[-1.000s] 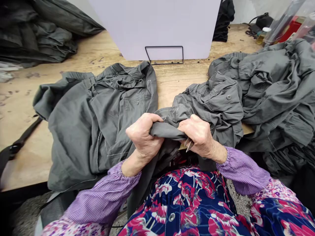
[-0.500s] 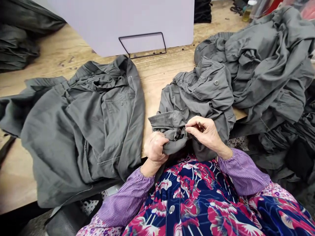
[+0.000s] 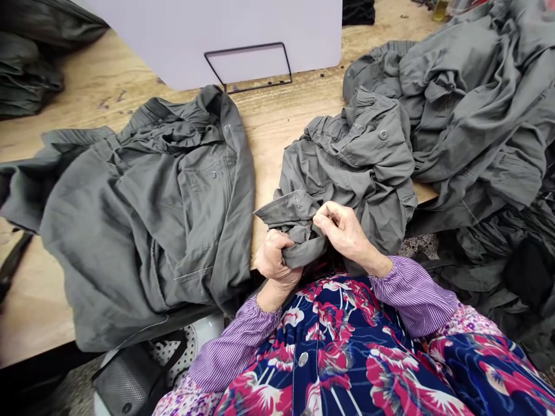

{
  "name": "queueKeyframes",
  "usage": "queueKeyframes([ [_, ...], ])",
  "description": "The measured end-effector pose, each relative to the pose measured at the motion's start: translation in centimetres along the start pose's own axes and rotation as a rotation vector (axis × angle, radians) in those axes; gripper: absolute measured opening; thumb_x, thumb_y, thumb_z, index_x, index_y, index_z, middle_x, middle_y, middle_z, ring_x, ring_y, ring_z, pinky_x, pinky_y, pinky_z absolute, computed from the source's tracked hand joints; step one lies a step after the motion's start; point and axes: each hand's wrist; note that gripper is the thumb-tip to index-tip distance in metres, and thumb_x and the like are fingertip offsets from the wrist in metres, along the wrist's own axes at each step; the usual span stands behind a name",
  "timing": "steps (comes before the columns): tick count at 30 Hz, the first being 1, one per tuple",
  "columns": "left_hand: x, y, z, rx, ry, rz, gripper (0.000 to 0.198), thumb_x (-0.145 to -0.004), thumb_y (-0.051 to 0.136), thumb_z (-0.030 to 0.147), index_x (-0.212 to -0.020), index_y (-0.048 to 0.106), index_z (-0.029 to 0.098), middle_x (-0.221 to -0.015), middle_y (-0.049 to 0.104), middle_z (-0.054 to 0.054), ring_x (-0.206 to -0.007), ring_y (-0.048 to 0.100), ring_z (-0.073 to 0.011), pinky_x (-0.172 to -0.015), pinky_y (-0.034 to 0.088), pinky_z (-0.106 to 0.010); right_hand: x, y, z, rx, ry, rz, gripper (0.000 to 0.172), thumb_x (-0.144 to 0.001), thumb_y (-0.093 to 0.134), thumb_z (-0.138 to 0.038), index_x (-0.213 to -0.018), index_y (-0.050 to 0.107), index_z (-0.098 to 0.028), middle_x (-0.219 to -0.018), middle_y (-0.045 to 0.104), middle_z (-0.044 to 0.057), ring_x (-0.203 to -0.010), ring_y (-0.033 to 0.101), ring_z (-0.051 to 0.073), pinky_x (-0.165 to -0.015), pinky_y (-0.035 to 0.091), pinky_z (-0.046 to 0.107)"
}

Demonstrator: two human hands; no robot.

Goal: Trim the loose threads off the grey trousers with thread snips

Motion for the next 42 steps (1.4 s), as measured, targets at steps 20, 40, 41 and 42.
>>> queueKeyframes([
  [20, 1.7, -0.9, -0.2, 0.088, 0.234, -0.196, 0.021, -0.082, 0.041, 0.014, -0.064, 0.051, 0.019, -0.053, 0.046, -0.001, -0.057, 0.045, -0.0137, -0.059, 0.039, -0.03, 0.5, -1.4, 0.2, 0.068, 0.019, -0.181, 0.028, -0.081, 0.057, -0.036, -0.063, 0.049, -0.015, -0.054, 0.044, -0.005, -0.049, 0.038, 0.006, -0.047, 0.03, 0.02],
  [40, 1.7, -1.1, 0.0, 0.064, 0.256, -0.227, 0.022, -0.079, 0.042, 0.013, -0.059, 0.049, 0.019, -0.049, 0.043, -0.001, -0.051, 0.04, -0.0131, -0.058, 0.037, -0.031, 4.1, -2.7, -0.7, 0.914, -0.307, -0.211, 0.014, -0.091, 0.043, -0.028, -0.096, 0.049, -0.017, -0.082, 0.062, 0.006, -0.072, 0.06, 0.017, -0.062, 0.043, 0.027],
  [41, 1.7, -1.1, 0.1, 0.054, 0.26, -0.227, 0.023, -0.08, 0.042, 0.013, -0.059, 0.049, 0.019, -0.049, 0.043, -0.001, -0.05, 0.04, -0.0129, -0.058, 0.038, -0.031, 4.1, -2.6, -0.7, 0.916, -0.31, -0.216, 0.014, -0.091, 0.043, -0.028, -0.096, 0.049, -0.017, -0.081, 0.062, 0.006, -0.071, 0.06, 0.017, -0.062, 0.043, 0.027],
  [42, 1.7, -1.1, 0.1, 0.049, 0.261, -0.225, 0.023, -0.08, 0.041, 0.014, -0.059, 0.049, 0.019, -0.049, 0.043, 0.0, -0.05, 0.04, -0.0127, -0.058, 0.038, -0.031, 4.0, -2.5, -0.6, 0.917, -0.314, -0.219, 0.014, -0.091, 0.043, -0.028, -0.095, 0.05, -0.017, -0.08, 0.062, 0.005, -0.07, 0.06, 0.016, -0.061, 0.043, 0.027],
])
Point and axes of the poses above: each hand's wrist, its own x-axis away from the middle knuckle, its own y-axis out of the palm, z = x × y
